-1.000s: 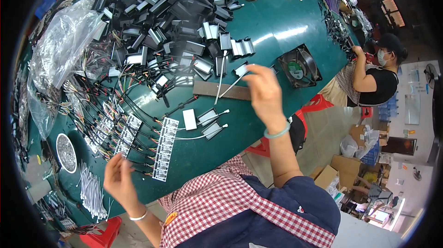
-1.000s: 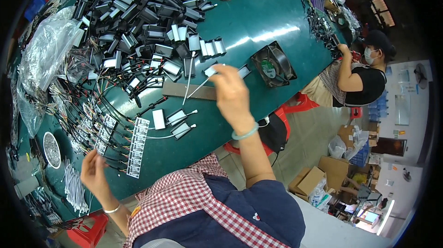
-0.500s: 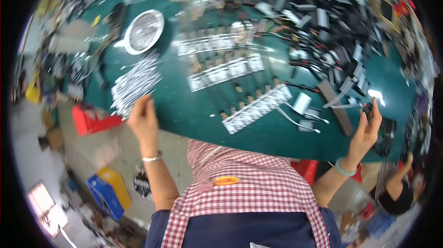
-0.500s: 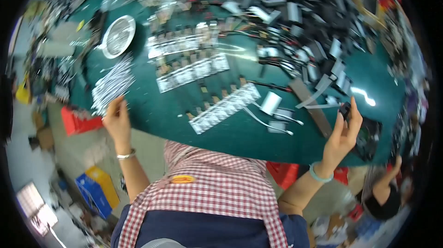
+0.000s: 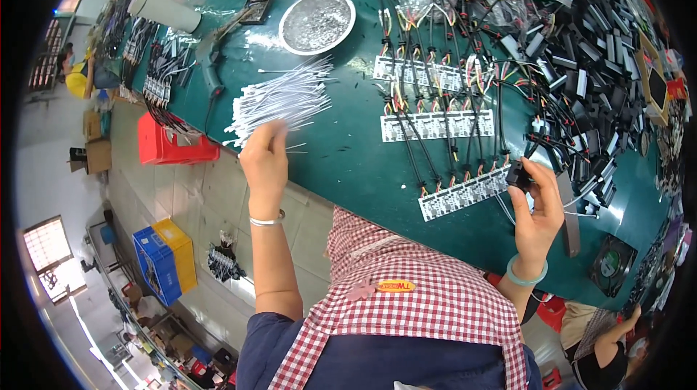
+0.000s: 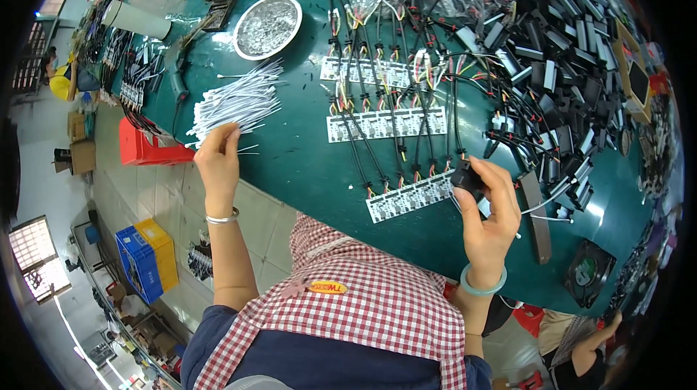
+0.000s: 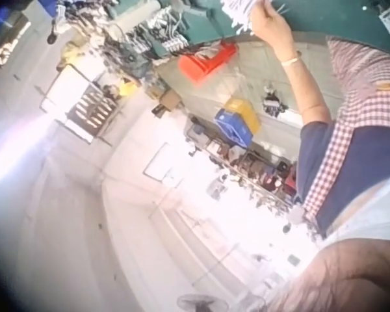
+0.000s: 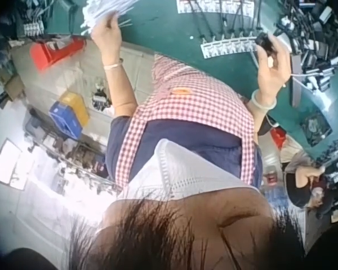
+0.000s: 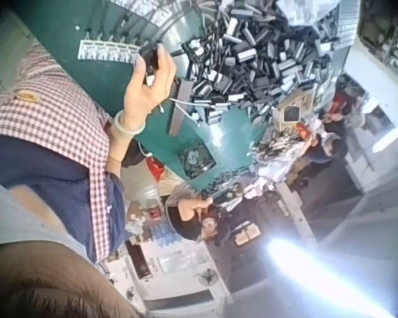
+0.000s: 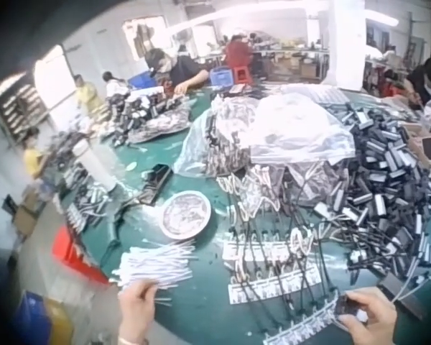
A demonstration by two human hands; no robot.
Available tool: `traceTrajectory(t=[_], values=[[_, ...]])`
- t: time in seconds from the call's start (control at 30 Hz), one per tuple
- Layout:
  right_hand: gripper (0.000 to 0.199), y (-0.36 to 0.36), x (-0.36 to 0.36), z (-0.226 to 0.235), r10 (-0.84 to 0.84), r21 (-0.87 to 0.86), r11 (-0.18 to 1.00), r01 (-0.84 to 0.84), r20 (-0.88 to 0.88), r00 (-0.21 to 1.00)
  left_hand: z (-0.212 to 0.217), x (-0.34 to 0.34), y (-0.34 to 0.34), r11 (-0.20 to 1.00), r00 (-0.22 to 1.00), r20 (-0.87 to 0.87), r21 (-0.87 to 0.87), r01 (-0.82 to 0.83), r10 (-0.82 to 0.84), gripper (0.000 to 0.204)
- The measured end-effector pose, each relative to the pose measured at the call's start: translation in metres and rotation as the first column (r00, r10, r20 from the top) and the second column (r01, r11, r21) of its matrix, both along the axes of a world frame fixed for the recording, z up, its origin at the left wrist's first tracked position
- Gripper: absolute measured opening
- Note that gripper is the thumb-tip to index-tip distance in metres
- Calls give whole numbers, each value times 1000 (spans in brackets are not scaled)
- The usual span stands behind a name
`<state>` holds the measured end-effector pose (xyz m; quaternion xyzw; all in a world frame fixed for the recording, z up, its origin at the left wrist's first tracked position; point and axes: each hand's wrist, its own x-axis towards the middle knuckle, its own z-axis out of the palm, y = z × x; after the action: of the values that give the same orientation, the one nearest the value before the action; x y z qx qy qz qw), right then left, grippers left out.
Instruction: The person assembles small electronic components, wires, and plastic housings onto circuit boards by hand, securing them with zip ties on a factory production line.
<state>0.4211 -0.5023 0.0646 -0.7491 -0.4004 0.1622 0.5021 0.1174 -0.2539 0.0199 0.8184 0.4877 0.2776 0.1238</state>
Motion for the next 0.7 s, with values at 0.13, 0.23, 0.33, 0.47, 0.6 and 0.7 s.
traceTrajectory(t=[0.13,0.23,0.33,0.47,0.6,0.7], values=[[37,0,-4,-4,-38,2,999,38,-57,998,16,-14,-6,998,982,185,-52,-36,45,14],[36,2,-7,-6,-22,-54,998,19,-58,998,21,-25,-9,954,999,31,-298,-1,10,11],[36,14,-13,-5,-14,-54,999,9,-88,996,16,-21,-6,908,997,-22,-413,64,-81,8],[36,32,-19,-2,144,45,989,-141,-75,987,32,-13,-15,954,956,-204,-255,156,-211,8],[38,42,-28,-4,236,148,966,-211,-176,956,61,39,-49,885,884,-64,10,465,-464,17],[40,39,-31,-3,324,121,945,-305,-205,923,63,61,-86,761,841,438,-410,503,-319,16]])
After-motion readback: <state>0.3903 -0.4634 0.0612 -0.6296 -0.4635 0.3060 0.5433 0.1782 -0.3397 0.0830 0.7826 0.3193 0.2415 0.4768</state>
